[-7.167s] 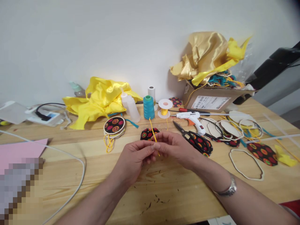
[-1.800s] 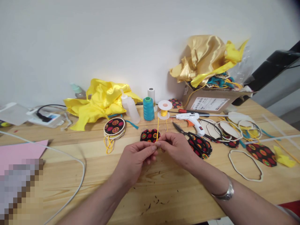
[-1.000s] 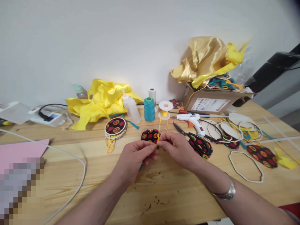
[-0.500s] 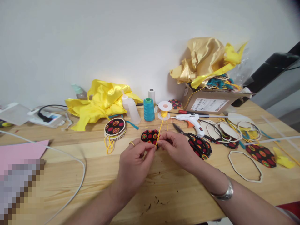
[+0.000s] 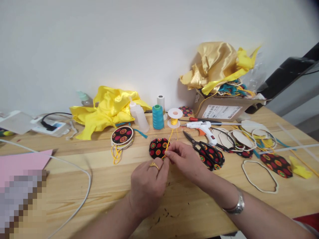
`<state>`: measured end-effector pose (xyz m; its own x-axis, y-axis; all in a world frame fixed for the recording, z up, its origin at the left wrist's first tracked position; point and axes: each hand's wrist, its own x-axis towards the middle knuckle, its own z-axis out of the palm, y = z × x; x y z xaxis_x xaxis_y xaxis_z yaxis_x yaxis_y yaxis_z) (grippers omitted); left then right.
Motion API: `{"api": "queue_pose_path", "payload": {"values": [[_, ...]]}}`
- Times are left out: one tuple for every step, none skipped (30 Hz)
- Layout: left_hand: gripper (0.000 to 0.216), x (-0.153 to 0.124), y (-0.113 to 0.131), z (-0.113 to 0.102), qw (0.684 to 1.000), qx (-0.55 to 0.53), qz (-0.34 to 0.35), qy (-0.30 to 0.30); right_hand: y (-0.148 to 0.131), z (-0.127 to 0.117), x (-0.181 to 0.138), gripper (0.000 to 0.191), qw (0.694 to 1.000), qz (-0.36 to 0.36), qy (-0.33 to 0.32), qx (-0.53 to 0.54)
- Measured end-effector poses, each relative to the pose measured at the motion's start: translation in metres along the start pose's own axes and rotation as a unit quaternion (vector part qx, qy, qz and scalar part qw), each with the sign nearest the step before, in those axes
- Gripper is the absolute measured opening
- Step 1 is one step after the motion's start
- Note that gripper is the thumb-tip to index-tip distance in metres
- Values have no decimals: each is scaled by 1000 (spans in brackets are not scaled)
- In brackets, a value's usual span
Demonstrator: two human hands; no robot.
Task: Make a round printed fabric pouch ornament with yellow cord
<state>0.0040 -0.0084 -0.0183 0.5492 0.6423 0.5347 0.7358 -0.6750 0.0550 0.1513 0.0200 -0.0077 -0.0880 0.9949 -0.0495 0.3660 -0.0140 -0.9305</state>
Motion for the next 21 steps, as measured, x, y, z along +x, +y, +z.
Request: {"api": "queue_pose_path", "payload": {"values": [[28,0,0,1,1000,2,2,-3,0,0,0,11,1000,0,5,-7],[29,0,0,2,1000,5,3,-5,0,0,-1,11,1000,-2,8,-11],[29,-1,-1,3,1000,6,5,-7,0,1,0,10,1000,-4,9,-12],[31,-1,-2,4,1000,3,5,-10,1,0,0,11,1000,-7,8,-12],[32,-1,-2,5,1000,-1,4,-13,1,0,0,11,1000,-9,7,-13],[32,-1,-3,6,1000,-7,3,-16,1,0,1,11,1000,-10,6,-14],[32,-1,-3,6,1000,-15,1,-19,1,0,1,12,1000,-10,4,-15],[32,-1,-4,6,999,-25,-3,-20,1,-1,2,12,1000,-9,4,-18],[30,0,-4,6,999,-40,-12,-16,1,-2,2,12,1000,-10,4,-20],[29,2,-3,5,998,-61,-30,-6,0,-2,3,11,1000,-13,6,-23],[28,4,-3,3,994,-88,-62,8,0,-3,3,11,999,-17,7,-26],[27,7,-3,1,986,-123,-107,20,0,-3,3,11,999,-22,8,-27],[27,10,-2,-1,972,-168,-164,30,0,-3,3,11,999,-27,8,-29],[29,13,-2,-3,949,-217,-228,17,0,-3,2,11,999,-30,8,-33],[35,17,-2,-6,916,-278,-288,-19,0,-4,2,11,999,-33,7,-39],[41,20,-2,-8,870,-348,-343,-66,0,-4,1,11,998,-38,8,-47],[43,23,-2,-10,817,-410,-390,-107,-1,-4,0,11,997,-43,9,-58],[45,25,-3,-11,778,-453,-415,-132,-1,-4,-2,11,996,-49,11,-68],[45,27,-3,-13,749,-486,-426,-145,-2,-4,-3,12,995,-55,10,-77],[43,28,-3,-13,733,-507,-428,-149,-2,-3,-3,12,995,-59,7,-84],[40,29,-4,-14,730,-516,-424,-147,-3,-3,-4,12,994,-61,4,-87]]}}
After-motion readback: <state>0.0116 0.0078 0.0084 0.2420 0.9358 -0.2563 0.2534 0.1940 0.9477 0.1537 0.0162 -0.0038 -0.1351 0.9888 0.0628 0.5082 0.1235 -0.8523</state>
